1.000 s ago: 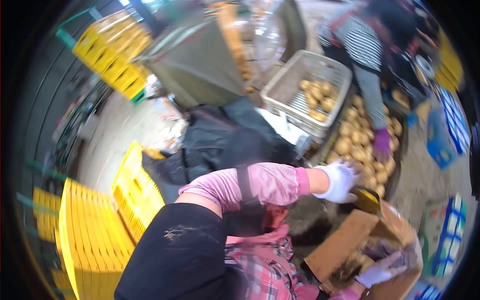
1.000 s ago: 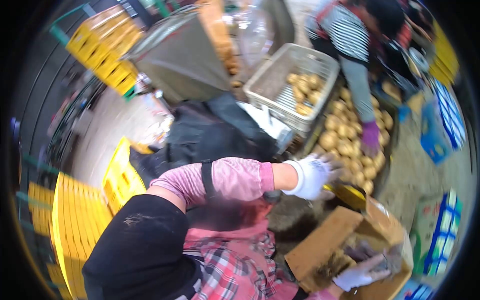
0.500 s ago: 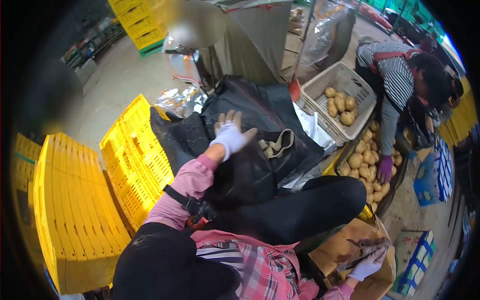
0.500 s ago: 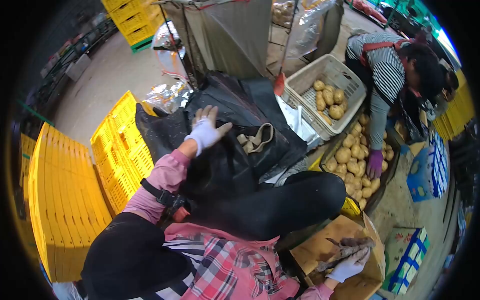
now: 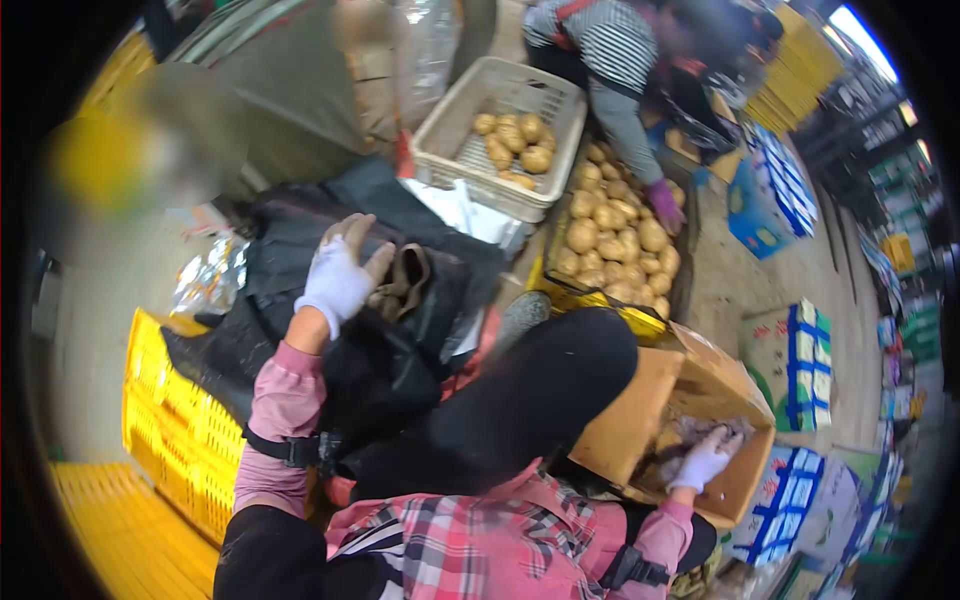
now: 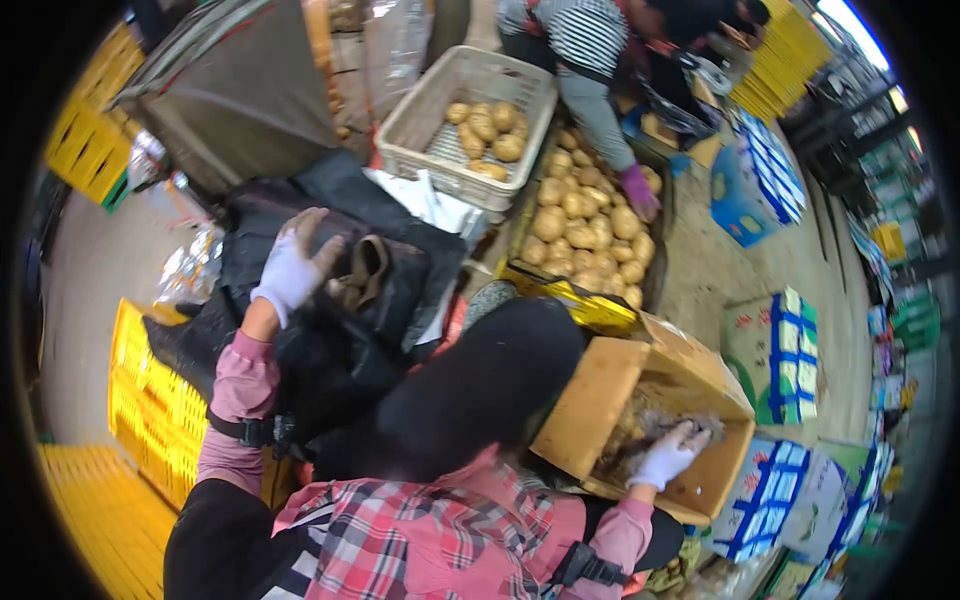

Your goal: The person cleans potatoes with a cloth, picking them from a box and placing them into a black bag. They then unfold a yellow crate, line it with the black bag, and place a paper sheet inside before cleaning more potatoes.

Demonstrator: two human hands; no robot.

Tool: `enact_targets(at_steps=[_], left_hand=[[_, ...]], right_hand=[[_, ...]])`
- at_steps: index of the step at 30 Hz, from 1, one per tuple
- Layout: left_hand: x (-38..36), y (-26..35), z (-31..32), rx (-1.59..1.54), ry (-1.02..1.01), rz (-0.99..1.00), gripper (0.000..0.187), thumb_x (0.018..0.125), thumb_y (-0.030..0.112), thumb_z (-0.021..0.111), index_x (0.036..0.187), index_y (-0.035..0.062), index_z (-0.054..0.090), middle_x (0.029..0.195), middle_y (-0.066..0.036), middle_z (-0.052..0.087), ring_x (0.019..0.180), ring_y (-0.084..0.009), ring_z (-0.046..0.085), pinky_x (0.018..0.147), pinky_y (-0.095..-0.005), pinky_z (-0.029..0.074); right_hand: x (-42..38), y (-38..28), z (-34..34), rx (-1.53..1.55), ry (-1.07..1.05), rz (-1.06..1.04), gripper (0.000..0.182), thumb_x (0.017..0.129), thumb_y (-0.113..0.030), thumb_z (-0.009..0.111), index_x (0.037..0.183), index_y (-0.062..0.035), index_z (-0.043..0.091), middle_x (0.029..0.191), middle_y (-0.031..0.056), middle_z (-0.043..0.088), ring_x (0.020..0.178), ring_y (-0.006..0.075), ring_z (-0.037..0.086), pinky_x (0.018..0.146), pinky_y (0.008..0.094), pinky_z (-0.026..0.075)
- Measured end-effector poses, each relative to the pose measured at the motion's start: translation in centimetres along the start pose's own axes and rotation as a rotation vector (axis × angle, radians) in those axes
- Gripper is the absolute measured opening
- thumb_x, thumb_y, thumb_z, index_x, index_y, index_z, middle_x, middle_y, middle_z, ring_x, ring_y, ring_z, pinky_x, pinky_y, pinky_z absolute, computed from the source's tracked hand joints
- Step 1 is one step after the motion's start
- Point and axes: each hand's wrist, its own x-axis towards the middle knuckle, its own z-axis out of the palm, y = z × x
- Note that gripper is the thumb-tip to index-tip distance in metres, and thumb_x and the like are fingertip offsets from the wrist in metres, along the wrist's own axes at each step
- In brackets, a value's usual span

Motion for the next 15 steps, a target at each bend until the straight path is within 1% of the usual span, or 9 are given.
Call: enact_targets(at_steps=[1,4,5,6,8,9,10,12,15], left_hand=[[1.6,1.5,1.1,-0.098,-0.036,-0.045,0.057,0.089,0.035,0.064,0.130,-0.0019,0.053,0.132,-0.023,0.054,0.124,-0.0375,0.050,0.106,-0.0407,0.039],[5.6,3.7,5.2,-0.231,-0.375,-0.121,0.055,0.090,0.035,0.062,0.129,-0.0032,0.054,0.133,-0.024,0.054,0.126,-0.0377,0.049,0.108,-0.0397,0.038],[6.4,1.0,9.6,-0.310,-0.369,-0.069,0.055,0.091,0.036,0.060,0.128,-0.0038,0.055,0.132,-0.025,0.055,0.125,-0.0386,0.050,0.107,-0.0390,0.038],[6.9,1.9,10.1,-0.246,-0.445,-0.158,0.057,0.091,0.037,0.059,0.130,-0.0039,0.054,0.134,-0.025,0.054,0.128,-0.0383,0.048,0.108,-0.0389,0.038],[7.0,2.7,11.3,-0.143,-0.363,-0.065,0.054,0.091,0.036,0.059,0.127,-0.0042,0.056,0.132,-0.025,0.055,0.127,-0.0386,0.050,0.107,-0.0400,0.038],[6.7,3.1,11.8,-0.145,-0.358,-0.063,0.053,0.090,0.035,0.060,0.126,-0.0041,0.056,0.131,-0.026,0.056,0.126,-0.0389,0.050,0.107,-0.0405,0.039],[6.3,3.2,12.2,-0.148,-0.345,-0.064,0.052,0.090,0.034,0.060,0.126,-0.0040,0.057,0.130,-0.026,0.056,0.125,-0.0392,0.050,0.107,-0.0411,0.039],[5.8,3.1,12.8,-0.148,-0.265,-0.049,0.050,0.089,0.032,0.062,0.124,-0.0036,0.058,0.128,-0.026,0.057,0.123,-0.0399,0.051,0.106,-0.0422,0.039],[4.5,1.8,12.2,-0.138,-0.086,-0.027,0.047,0.088,0.030,0.064,0.123,-0.0015,0.059,0.130,-0.025,0.056,0.124,-0.0399,0.050,0.106,-0.0438,0.039]], right_hand=[[0.7,1.3,0.4,-0.012,0.006,0.057,0.065,0.100,-0.030,0.050,0.143,0.0149,0.030,0.151,0.0288,0.032,0.142,0.0345,0.031,0.117,0.0365,0.023],[1.8,6.4,2.7,0.039,0.012,0.176,0.068,0.099,-0.029,0.052,0.145,0.0148,0.026,0.153,0.0272,0.029,0.145,0.0311,0.027,0.118,0.0343,0.020],[2.0,8.1,3.6,0.066,0.003,0.201,0.069,0.099,-0.029,0.052,0.145,0.0147,0.025,0.154,0.0268,0.029,0.145,0.0302,0.026,0.118,0.0335,0.019],[1.7,8.2,3.7,0.032,-0.082,0.239,0.069,0.099,-0.029,0.053,0.145,0.0146,0.026,0.153,0.0266,0.029,0.145,0.0301,0.027,0.118,0.0330,0.019],[1.2,7.6,3.5,-0.037,-0.234,0.312,0.071,0.097,-0.030,0.055,0.144,0.0145,0.027,0.153,0.0262,0.030,0.144,0.0297,0.029,0.117,0.0321,0.020],[1.0,7.7,4.1,-0.107,-0.249,0.316,0.072,0.096,-0.031,0.059,0.144,0.0136,0.030,0.152,0.0255,0.034,0.142,0.0294,0.033,0.115,0.0310,0.024],[0.7,9.1,5.0,-0.091,-0.287,0.233,0.068,0.094,-0.032,0.061,0.141,0.0106,0.037,0.146,0.0254,0.043,0.134,0.0320,0.043,0.111,0.0323,0.032],[0.8,13.6,6.7,0.058,-0.592,0.291,0.061,0.094,-0.029,0.062,0.139,0.0059,0.042,0.137,0.0248,0.053,0.126,0.0319,0.051,0.105,0.0342,0.038],[0.3,14.4,7.9,-0.010,-0.819,0.142,0.047,0.093,-0.024,0.062,0.131,0.0023,0.053,0.124,0.0216,0.063,0.116,0.0321,0.058,0.100,0.0361,0.043]])
